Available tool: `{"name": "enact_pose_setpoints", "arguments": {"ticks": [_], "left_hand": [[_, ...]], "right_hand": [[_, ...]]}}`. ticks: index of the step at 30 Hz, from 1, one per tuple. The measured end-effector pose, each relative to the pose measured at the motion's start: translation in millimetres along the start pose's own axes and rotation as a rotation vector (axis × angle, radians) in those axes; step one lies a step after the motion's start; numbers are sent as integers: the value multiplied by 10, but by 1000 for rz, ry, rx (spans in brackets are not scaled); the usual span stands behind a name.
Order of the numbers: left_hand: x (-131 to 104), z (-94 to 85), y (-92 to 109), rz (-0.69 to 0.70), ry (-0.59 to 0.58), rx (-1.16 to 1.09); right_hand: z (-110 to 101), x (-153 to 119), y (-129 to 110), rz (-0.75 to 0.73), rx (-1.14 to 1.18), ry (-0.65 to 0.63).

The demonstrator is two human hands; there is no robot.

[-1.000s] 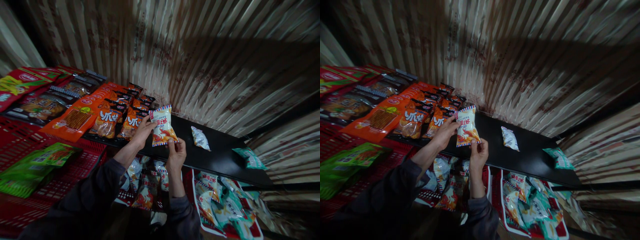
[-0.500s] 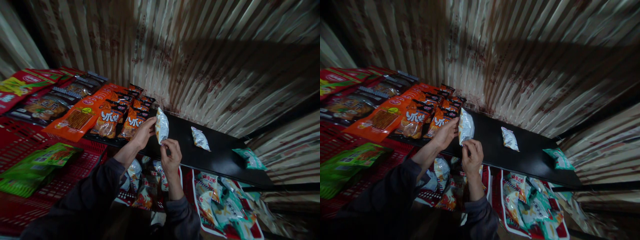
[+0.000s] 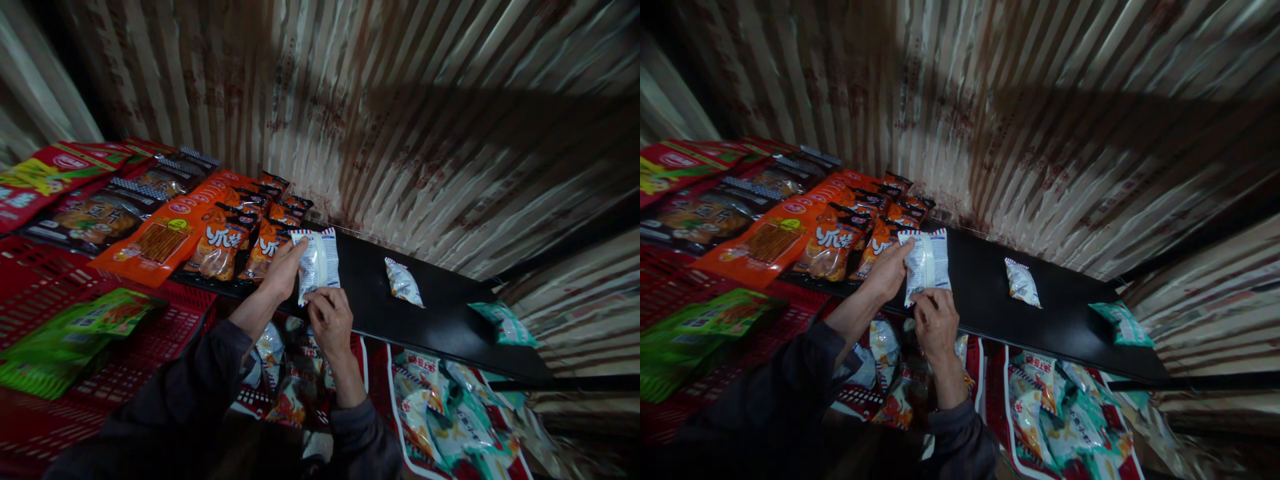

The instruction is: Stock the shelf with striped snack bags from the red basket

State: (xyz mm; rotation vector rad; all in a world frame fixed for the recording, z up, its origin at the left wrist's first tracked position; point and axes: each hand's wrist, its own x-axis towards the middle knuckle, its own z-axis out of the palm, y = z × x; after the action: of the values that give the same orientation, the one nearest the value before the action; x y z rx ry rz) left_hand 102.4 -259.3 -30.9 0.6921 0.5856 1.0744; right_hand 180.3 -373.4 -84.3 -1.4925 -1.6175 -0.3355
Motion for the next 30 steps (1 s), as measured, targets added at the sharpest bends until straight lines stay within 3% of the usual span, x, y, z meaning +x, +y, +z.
{"name": "enact_pose_setpoints", "arguments": {"ticks": [7, 17, 23, 27, 30], "left_hand": [[47, -50, 8, -16, 72, -26], [63, -56, 20, 17, 86, -70], [40, -56, 48, 25, 72, -99], [20, -42, 51, 33, 62, -82], [2, -34, 45, 26, 42, -63]], "right_hand": [[0, 3, -24, 30, 6, -14], [12, -53, -92, 86, 91, 46], [45, -88, -50, 445, 192, -66], [129, -105, -36, 765, 509, -73], [213, -118, -24, 919, 691, -37]]}}
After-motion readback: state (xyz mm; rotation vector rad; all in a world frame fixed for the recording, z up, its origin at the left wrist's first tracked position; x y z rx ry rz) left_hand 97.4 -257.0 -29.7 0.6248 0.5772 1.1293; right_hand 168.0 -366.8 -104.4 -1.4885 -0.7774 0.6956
